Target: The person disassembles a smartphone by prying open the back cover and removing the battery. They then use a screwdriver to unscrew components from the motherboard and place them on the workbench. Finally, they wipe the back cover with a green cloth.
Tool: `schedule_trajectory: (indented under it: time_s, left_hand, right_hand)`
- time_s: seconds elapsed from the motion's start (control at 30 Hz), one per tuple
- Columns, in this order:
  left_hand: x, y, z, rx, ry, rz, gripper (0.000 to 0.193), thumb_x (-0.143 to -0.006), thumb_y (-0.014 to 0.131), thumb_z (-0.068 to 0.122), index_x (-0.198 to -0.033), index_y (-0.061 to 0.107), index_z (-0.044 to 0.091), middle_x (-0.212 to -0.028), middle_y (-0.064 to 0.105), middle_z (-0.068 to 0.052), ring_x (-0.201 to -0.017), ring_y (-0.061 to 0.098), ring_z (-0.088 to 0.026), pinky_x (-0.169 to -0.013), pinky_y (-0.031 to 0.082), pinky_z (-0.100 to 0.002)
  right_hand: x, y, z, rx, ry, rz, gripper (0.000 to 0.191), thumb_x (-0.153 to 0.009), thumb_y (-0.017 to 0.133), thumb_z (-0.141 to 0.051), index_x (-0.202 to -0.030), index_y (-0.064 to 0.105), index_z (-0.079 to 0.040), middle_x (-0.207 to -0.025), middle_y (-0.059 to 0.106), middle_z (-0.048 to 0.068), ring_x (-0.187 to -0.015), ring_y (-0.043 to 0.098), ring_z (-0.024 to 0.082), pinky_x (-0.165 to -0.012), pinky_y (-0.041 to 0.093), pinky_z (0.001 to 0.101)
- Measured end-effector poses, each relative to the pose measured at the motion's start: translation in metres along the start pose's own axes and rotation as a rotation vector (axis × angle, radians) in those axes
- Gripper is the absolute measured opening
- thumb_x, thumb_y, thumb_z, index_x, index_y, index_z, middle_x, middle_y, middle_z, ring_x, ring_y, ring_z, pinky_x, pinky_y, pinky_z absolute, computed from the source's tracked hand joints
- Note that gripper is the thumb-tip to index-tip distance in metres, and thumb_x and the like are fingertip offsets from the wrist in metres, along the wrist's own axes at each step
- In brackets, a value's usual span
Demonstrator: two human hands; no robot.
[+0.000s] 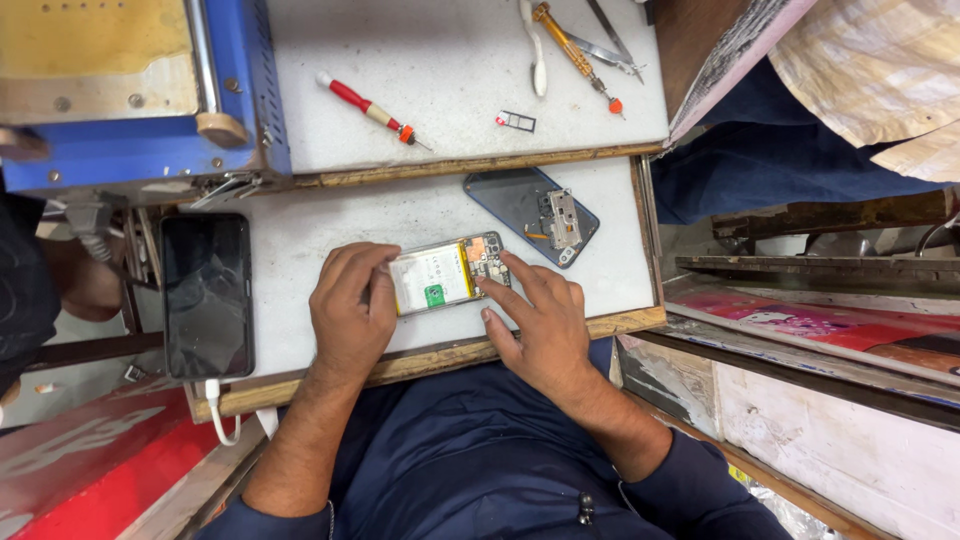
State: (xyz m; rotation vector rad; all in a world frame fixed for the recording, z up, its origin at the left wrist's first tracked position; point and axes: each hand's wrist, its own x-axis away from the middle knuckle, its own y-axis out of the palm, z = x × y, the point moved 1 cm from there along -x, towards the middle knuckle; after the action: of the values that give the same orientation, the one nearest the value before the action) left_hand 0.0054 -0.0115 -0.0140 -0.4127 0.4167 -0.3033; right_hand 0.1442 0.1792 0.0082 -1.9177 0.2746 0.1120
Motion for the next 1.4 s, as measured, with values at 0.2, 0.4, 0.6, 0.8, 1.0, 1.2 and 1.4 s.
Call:
schedule_trajectory:
  time_s: [0.2, 0.4, 0.6, 0.8, 1.0, 1.2, 1.4]
  left_hand:
    - [0.007, -0.013, -0.017, 0.349, -0.196, 0.183, 0.021, -0.102, 0.052, -0.007, -0.117, 0.065, -0.001, -0.109, 0.069, -0.010, -0.103, 0.066, -0.016, -0.093, 0.054, -0.029]
    - [0.010, -0.011, -0.023, 0.483, -0.198, 0.196, 0.018, -0.105, 0.051, -0.005, -0.120, 0.061, -0.003, -0.110, 0.067, -0.009, -0.104, 0.064, -0.015, -0.097, 0.053, -0.028]
    - [0.001, -0.013, -0.006, 0.146, -0.108, 0.085, 0.019, -0.097, 0.055, -0.006, -0.110, 0.067, 0.000, -0.104, 0.071, -0.011, -0.099, 0.071, -0.021, -0.088, 0.056, -0.031]
    - [-0.001, -0.014, 0.003, 0.128, -0.104, 0.059, 0.020, -0.095, 0.055, -0.007, -0.108, 0.068, 0.000, -0.103, 0.071, -0.013, -0.097, 0.071, -0.023, -0.086, 0.057, -0.032]
    - [0.003, -0.016, 0.002, 0.136, -0.097, 0.075, 0.020, -0.095, 0.055, -0.007, -0.108, 0.068, 0.000, -0.103, 0.071, -0.012, -0.096, 0.071, -0.023, -0.085, 0.057, -0.032]
    - [0.002, -0.019, 0.001, 0.122, -0.134, 0.090, 0.018, -0.095, 0.056, -0.006, -0.106, 0.068, 0.000, -0.101, 0.072, -0.011, -0.093, 0.072, -0.023, -0.082, 0.056, -0.032]
    - [0.001, -0.018, -0.002, 0.131, -0.120, 0.082, 0.018, -0.095, 0.056, -0.006, -0.107, 0.068, 0.000, -0.100, 0.072, -0.011, -0.093, 0.072, -0.022, -0.083, 0.057, -0.032]
  right_hand:
    - [-0.003, -0.002, -0.004, -0.003, 0.001, 0.012, 0.044, -0.089, 0.074, -0.025, -0.132, 0.070, -0.017, -0.147, 0.057, 0.009, -0.122, 0.054, 0.026, -0.098, 0.038, 0.0402]
    - [0.000, 0.001, -0.004, -0.054, 0.076, 0.028, 0.039, -0.092, 0.072, -0.020, -0.130, 0.070, -0.013, -0.145, 0.061, 0.006, -0.126, 0.055, 0.025, -0.101, 0.040, 0.0392]
    - [-0.006, -0.004, -0.007, -0.006, 0.004, 0.046, 0.037, -0.090, 0.073, -0.022, -0.127, 0.072, -0.014, -0.144, 0.059, 0.010, -0.123, 0.054, 0.026, -0.099, 0.039, 0.0405]
    - [-0.004, -0.006, -0.008, 0.008, -0.015, 0.023, 0.035, -0.089, 0.074, -0.024, -0.124, 0.075, -0.019, -0.146, 0.056, 0.010, -0.123, 0.054, 0.027, -0.097, 0.039, 0.0407]
    - [-0.004, -0.002, -0.008, 0.024, 0.002, 0.026, 0.035, -0.091, 0.073, -0.024, -0.125, 0.074, -0.017, -0.145, 0.059, 0.009, -0.123, 0.054, 0.026, -0.099, 0.039, 0.0401]
    - [-0.004, -0.003, -0.010, 0.031, 0.010, 0.007, 0.035, -0.091, 0.073, -0.024, -0.125, 0.074, -0.017, -0.145, 0.059, 0.010, -0.122, 0.054, 0.025, -0.098, 0.039, 0.0402]
    - [-0.006, -0.003, -0.011, 0.029, 0.026, -0.003, 0.034, -0.090, 0.073, -0.024, -0.123, 0.075, -0.018, -0.143, 0.059, 0.009, -0.124, 0.053, 0.026, -0.100, 0.038, 0.0411]
